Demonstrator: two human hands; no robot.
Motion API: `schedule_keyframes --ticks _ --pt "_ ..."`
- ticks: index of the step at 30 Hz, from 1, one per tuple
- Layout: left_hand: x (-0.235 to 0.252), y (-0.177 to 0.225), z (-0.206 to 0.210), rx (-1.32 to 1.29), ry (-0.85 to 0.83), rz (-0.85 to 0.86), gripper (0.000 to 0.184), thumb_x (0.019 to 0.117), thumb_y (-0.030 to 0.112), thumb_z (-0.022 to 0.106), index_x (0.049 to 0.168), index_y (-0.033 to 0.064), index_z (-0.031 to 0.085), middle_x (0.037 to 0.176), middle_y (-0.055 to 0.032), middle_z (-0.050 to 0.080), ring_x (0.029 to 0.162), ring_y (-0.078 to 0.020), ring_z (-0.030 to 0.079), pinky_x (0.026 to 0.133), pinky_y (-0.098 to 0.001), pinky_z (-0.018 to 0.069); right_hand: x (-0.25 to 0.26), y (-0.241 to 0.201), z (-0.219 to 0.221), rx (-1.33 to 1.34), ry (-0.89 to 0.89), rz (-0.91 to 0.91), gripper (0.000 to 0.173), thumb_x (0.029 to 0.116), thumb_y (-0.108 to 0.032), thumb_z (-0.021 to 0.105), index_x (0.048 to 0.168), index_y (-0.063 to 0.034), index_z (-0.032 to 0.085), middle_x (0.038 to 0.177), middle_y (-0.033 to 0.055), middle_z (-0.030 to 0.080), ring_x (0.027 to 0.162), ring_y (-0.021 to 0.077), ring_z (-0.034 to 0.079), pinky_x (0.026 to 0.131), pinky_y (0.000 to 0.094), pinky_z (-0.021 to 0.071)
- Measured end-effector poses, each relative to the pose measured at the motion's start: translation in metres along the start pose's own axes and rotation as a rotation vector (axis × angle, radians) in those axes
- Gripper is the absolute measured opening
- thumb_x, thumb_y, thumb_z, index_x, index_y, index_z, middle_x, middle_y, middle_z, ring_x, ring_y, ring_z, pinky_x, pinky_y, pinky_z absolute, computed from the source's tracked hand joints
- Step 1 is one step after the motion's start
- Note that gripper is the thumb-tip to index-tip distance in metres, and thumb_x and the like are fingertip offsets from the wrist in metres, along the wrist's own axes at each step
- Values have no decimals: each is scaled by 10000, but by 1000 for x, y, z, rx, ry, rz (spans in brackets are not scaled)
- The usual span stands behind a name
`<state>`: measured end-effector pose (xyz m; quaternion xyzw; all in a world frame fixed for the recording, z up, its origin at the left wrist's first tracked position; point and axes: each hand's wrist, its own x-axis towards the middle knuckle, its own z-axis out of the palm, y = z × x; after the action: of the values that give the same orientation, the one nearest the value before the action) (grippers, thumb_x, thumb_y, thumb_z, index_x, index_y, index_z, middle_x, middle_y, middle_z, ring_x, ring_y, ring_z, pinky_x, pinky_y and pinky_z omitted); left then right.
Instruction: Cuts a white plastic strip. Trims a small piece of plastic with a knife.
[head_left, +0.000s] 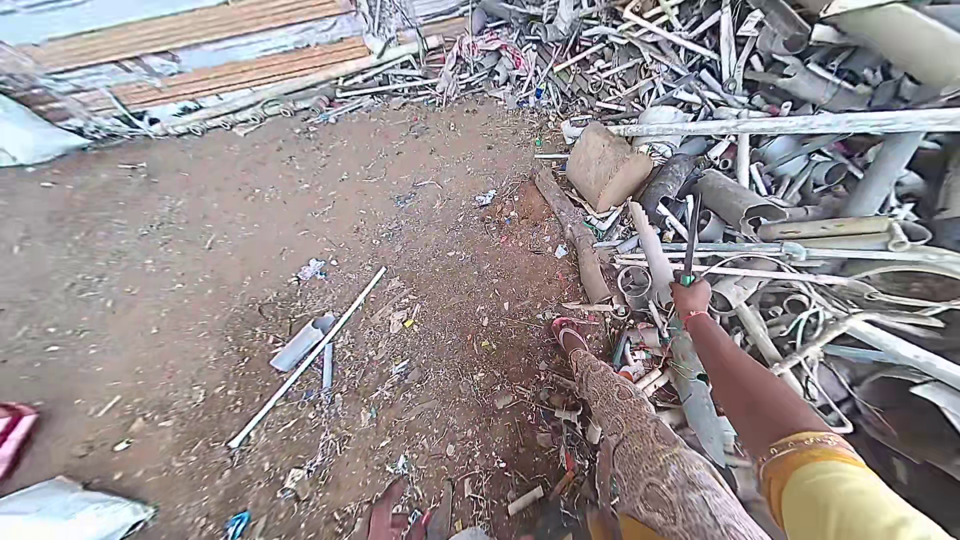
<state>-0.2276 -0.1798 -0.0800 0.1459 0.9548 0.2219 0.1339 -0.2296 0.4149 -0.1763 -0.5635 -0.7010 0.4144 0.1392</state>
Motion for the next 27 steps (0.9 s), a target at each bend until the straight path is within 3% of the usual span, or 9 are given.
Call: schedule_keyframes --ticks 4,8,10,12,16,19,21,23,27 --pt "-13 46 6 -257 55 164 523 907 48 679 1371 -130 516 1235 -317 642 1012 -404 699 908 -539 560 -102 -21 -40 68 -176 -231 467 925 -101 712 1320 98 566 1174 276 656 1042 360 661 950 509 519" --pt "-24 133 -7 -782 -110 -72 525 1011 55 609 1469 -85 394 1356 -239 579 1129 -235 634 957 -354 522 -227 -27 -42 157 -418 -464 366 908 -64 717 1221 88 603 990 198 666 837 261 656 802 443 552" --pt "-28 158 0 -1038 -108 -196 543 1055 111 552 1522 -44 323 1457 -246 504 1228 -285 572 993 -426 490 -280 -24 -38 170 -550 -574 280 902 -55 703 1143 67 630 888 134 653 736 196 627 714 395 538" --pt "-29 162 22 -1233 -44 -302 548 1063 208 559 1518 -19 355 1462 -259 498 1287 -347 540 1023 -513 472 -326 -18 -37 171 -692 -628 294 897 -53 703 1155 67 630 883 125 656 725 184 628 699 383 547" --pt "-43 150 52 -1368 94 -457 622 993 211 685 1492 5 375 1301 -261 590 1112 -328 627 915 -475 541 -376 -9 -44 118 -922 -625 271 891 -64 711 1125 41 627 829 75 628 685 143 600 680 351 534" --pt "-55 137 45 -1450 99 -440 537 1035 161 604 1493 21 363 1280 -237 604 1076 -293 638 888 -431 547 -378 -6 -53 186 -991 -531 249 907 -43 704 1119 18 590 768 13 614 607 67 592 603 247 531" --pt "-58 122 39 -1551 108 -383 411 1084 166 475 1464 43 376 1227 -197 635 1006 -251 667 806 -395 567 -363 -6 -65 -55 -897 -542 340 938 -119 690 1218 36 575 842 96 612 691 174 600 669 362 521" --pt "-58 102 37 -1669 83 -299 367 1101 183 336 1442 51 370 1211 -160 656 1008 -221 682 808 -373 575 -352 -7 -84 -338 -863 -517 480 967 -140 651 1373 54 483 1075 251 635 958 367 645 863 553 511" --pt "-59 67 39 -1765 70 -177 371 961 105 300 1309 57 420 1091 -65 688 956 -136 694 818 -328 589 -364 -5 -111 -327 -1029 -631 470 970 -27 547 1416 83 445 1245 282 578 1080 372 613 937 529 493"
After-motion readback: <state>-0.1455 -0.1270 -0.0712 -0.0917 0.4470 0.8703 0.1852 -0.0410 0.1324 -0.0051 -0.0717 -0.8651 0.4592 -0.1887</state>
